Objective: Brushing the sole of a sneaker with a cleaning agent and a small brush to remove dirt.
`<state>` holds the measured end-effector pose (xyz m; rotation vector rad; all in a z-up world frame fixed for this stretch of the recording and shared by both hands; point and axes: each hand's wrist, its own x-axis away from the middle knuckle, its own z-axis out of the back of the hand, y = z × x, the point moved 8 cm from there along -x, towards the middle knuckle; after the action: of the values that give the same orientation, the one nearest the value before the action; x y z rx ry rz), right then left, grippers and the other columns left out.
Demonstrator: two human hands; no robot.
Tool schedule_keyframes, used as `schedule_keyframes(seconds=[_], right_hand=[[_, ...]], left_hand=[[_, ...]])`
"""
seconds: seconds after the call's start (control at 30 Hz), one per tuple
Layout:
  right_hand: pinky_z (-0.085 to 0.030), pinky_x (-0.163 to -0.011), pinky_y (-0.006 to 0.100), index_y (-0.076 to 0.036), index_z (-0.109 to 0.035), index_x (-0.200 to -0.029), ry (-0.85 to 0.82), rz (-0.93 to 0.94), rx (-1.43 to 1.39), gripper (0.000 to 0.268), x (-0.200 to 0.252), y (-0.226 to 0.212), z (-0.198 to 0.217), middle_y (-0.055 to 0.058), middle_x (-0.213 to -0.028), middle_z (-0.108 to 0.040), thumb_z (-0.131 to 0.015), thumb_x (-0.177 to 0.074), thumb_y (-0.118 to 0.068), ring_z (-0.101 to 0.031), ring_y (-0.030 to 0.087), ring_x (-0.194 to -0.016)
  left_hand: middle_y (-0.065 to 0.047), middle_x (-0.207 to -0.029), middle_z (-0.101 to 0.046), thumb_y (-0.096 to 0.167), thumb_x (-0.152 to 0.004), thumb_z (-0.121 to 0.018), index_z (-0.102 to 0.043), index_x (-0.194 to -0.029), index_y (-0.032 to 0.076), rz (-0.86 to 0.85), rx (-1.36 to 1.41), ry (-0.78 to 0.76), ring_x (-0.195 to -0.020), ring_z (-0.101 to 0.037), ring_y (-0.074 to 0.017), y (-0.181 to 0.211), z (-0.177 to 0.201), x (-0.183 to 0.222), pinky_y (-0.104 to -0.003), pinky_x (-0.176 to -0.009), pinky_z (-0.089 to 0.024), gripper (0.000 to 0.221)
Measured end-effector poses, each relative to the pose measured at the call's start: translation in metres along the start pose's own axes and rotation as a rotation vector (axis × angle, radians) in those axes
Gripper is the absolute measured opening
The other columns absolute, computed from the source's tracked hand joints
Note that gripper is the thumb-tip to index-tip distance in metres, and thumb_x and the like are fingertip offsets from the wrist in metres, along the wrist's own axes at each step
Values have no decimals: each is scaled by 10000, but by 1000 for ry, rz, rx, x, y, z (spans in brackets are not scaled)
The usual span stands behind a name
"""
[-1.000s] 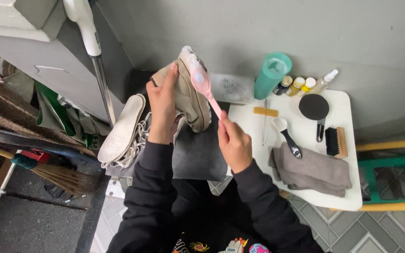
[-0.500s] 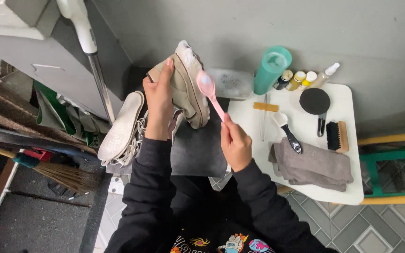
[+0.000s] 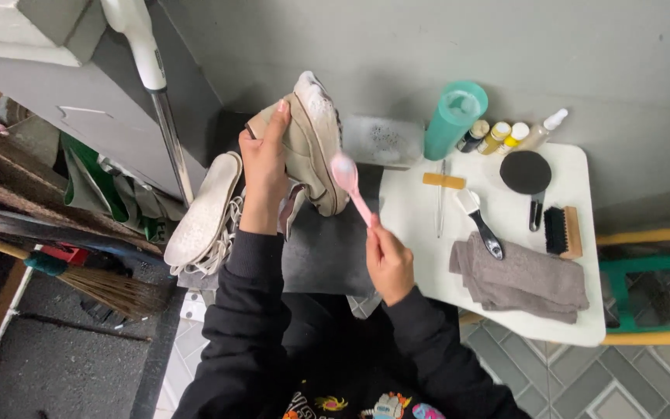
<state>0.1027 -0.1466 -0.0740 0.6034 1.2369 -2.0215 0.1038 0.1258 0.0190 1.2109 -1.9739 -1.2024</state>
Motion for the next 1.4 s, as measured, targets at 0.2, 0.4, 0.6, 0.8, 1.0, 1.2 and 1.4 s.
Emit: schedule_keyframes(seconds=[0.2, 0.4, 0.6, 0.8, 1.0, 1.2, 1.4], right_hand=[[-625, -581, 307, -34, -752, -1083, 163, 153, 51, 127, -71, -36, 12, 154, -920, -783, -712, -962, -38, -752, 273, -712], [-614, -522, 334, -35, -747, -1149, 96, 140, 35, 195, -43, -24, 6, 171, -829, -762, -708, -958, -26, -733, 286, -638], [-624, -574, 323, -59, -765, -1119, 18, 64, 82, 190, 37, 22, -3, 145, -885, -784, -715, -937, -49, -760, 266, -734], [-631, -651, 333, -6, -749, -1073, 67, 20, -3, 118, -22, -18, 17, 202, -995, -774, -696, -974, -45, -762, 321, -797], [-637, -632, 338, -32, -745, -1109, 123, 120, 35, 138, -88, -58, 24, 180, -962, -779, -715, -977, -56, -760, 312, -755], [-629, -582, 378, -22, -742, -1125, 34, 49, 70, 161, -41, -38, 28, 219, -912, -766, -704, -972, -54, -754, 346, -732], [-637, -672, 344, -16, -738, -1034, 25, 10, 64, 87, -19, -31, 31, 201, -1004, -776, -704, -960, -46, -764, 316, -844]], left_hand=[[-84, -730, -645, 302, -765, -908, -589, -920, 17, 43, -62, 40, -662, -657, -177, 23, -9, 27, -361, -640, -579, 456], [-56, -779, -620, 339, -772, -910, -550, -971, 34, 44, -91, 38, -727, -657, -154, 4, -6, 12, -338, -676, -574, 512], [-63, -791, -625, 346, -754, -912, -546, -991, 37, 73, -63, 64, -716, -675, -164, 13, -5, 14, -332, -656, -579, 534], [-82, -796, -621, 344, -749, -910, -531, -986, 16, 86, -103, 57, -727, -661, -177, 24, -5, 27, -353, -672, -577, 554], [-26, -709, -670, 307, -813, -874, -682, -808, 57, 34, -109, -118, -640, -686, -119, 38, -18, 44, -272, -566, -575, 316], [-42, -787, -639, 373, -778, -892, -563, -977, 55, 86, -151, 20, -736, -670, -155, 29, -6, 39, -328, -636, -577, 498], [-46, -759, -637, 353, -768, -900, -573, -919, 45, 37, -120, 51, -711, -668, -153, 33, -9, 38, -319, -638, -573, 474]])
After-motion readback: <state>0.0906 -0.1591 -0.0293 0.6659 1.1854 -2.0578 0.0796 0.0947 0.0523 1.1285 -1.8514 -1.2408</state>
